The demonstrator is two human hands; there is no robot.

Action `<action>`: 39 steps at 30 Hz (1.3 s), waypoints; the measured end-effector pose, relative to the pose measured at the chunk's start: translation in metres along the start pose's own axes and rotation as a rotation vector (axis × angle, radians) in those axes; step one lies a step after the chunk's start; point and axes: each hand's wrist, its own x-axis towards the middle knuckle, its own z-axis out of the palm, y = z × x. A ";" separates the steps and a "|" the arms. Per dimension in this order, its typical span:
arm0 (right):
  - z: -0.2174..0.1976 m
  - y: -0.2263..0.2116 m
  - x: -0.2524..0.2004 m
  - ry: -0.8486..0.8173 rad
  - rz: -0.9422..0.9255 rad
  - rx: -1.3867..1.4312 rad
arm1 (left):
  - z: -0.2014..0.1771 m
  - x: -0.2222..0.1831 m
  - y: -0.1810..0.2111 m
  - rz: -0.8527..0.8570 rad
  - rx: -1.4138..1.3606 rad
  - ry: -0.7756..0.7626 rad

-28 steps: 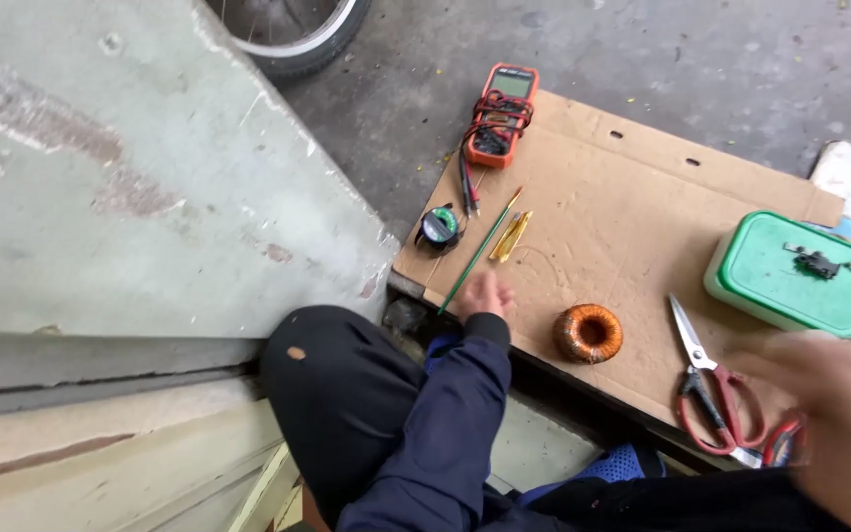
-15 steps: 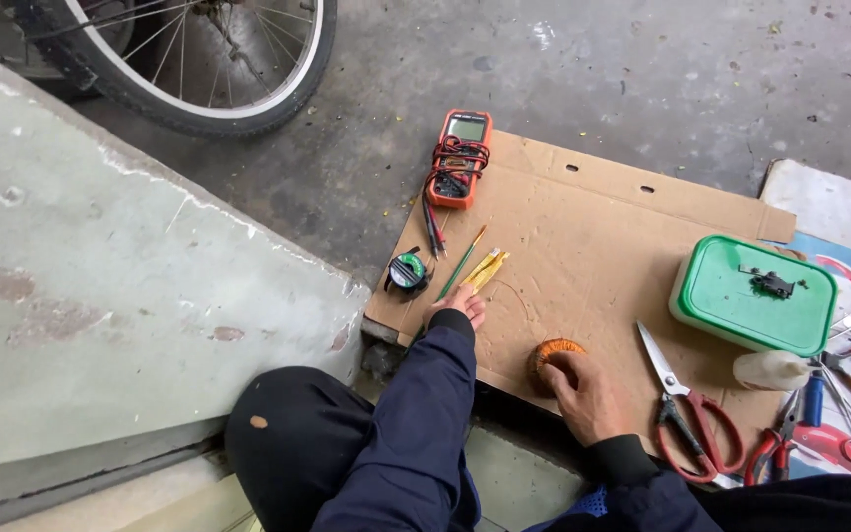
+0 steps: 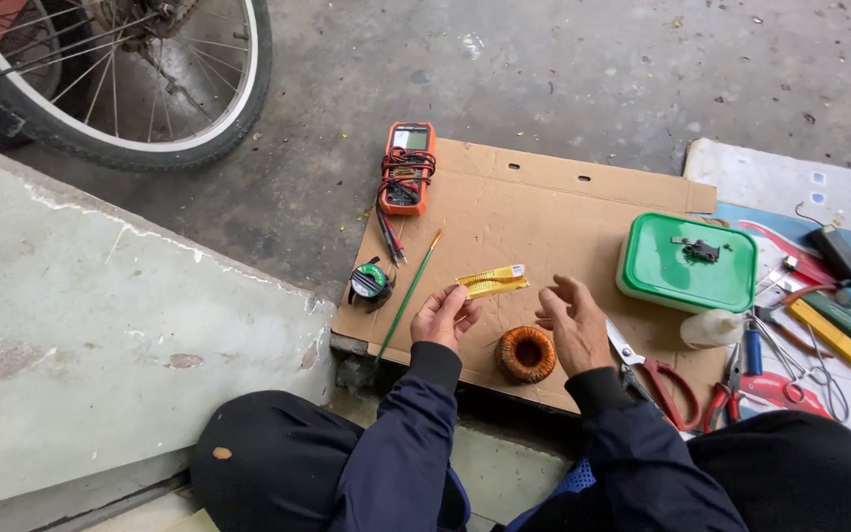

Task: Applying yellow insulation tape to a copper wire toroid coil during an electronics repair task.

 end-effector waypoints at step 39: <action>0.022 0.012 -0.014 -0.222 0.346 0.448 | 0.035 -0.113 0.034 1.276 1.111 -0.131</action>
